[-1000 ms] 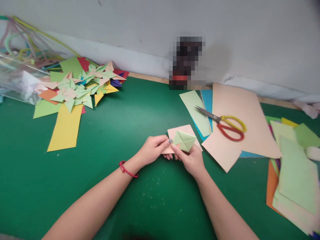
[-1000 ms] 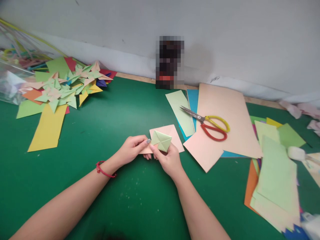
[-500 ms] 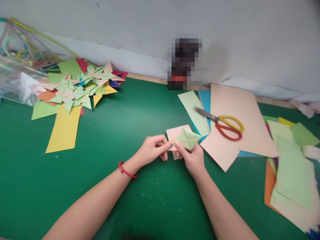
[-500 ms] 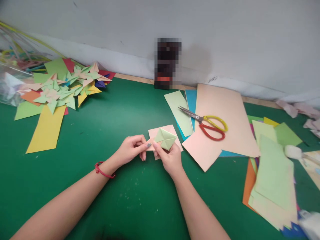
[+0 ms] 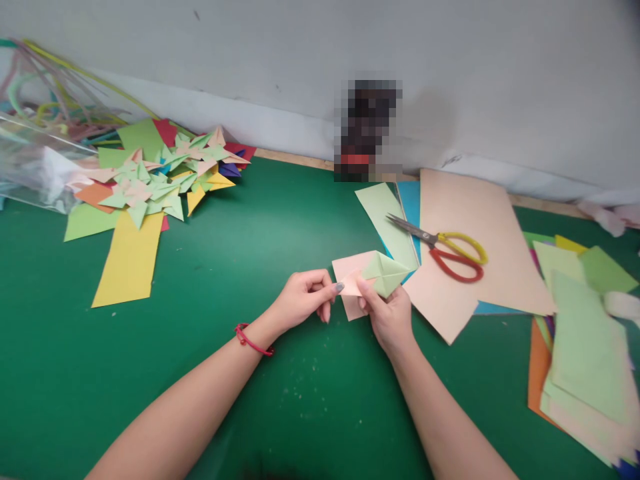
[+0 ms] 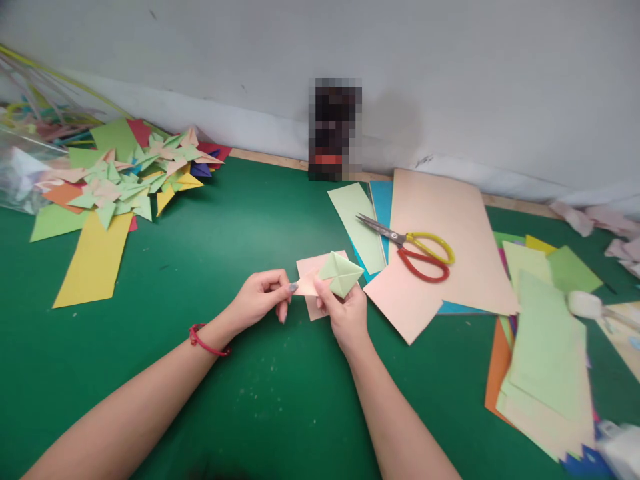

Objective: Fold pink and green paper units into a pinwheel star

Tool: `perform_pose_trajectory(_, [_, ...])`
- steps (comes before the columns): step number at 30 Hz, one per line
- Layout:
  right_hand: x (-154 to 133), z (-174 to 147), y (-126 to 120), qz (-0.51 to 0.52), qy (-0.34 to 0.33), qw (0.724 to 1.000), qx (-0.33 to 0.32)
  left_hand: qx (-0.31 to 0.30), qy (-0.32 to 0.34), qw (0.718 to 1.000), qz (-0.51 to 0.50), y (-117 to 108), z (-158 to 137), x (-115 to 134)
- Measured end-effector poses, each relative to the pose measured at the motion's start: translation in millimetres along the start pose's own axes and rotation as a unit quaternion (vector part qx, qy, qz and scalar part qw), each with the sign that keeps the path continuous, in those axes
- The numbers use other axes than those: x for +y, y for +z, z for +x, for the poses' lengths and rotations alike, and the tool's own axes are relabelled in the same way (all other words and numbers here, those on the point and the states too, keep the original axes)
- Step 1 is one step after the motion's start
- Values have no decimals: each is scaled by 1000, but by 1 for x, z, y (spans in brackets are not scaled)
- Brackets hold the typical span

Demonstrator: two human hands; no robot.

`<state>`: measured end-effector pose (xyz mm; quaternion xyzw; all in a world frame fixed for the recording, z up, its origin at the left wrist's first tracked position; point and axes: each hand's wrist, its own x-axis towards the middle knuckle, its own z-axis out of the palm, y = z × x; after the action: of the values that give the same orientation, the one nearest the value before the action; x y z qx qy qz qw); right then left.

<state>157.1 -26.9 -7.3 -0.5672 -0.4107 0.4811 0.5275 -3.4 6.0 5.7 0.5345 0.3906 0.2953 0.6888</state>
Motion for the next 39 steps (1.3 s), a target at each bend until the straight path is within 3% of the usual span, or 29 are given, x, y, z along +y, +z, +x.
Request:
perform_pose_trajectory(16, [-9,0,0,-41,-1,999,-10,-80,-7,996,-25,0,1,6])
perform_pose_trajectory(26, [-9,-2,1,-55,-16,998,-8,-34,-3,998,50,-2,-1,3])
perform_pose_trajectory(35, [-9,-5,3,-34,12,999,-39,-80,21,997,-6,2,0,6])
perform_pose_trajectory(39, [-4,-5,2,29,-3,998,-61,-53,17,998,-20,0,2,4])
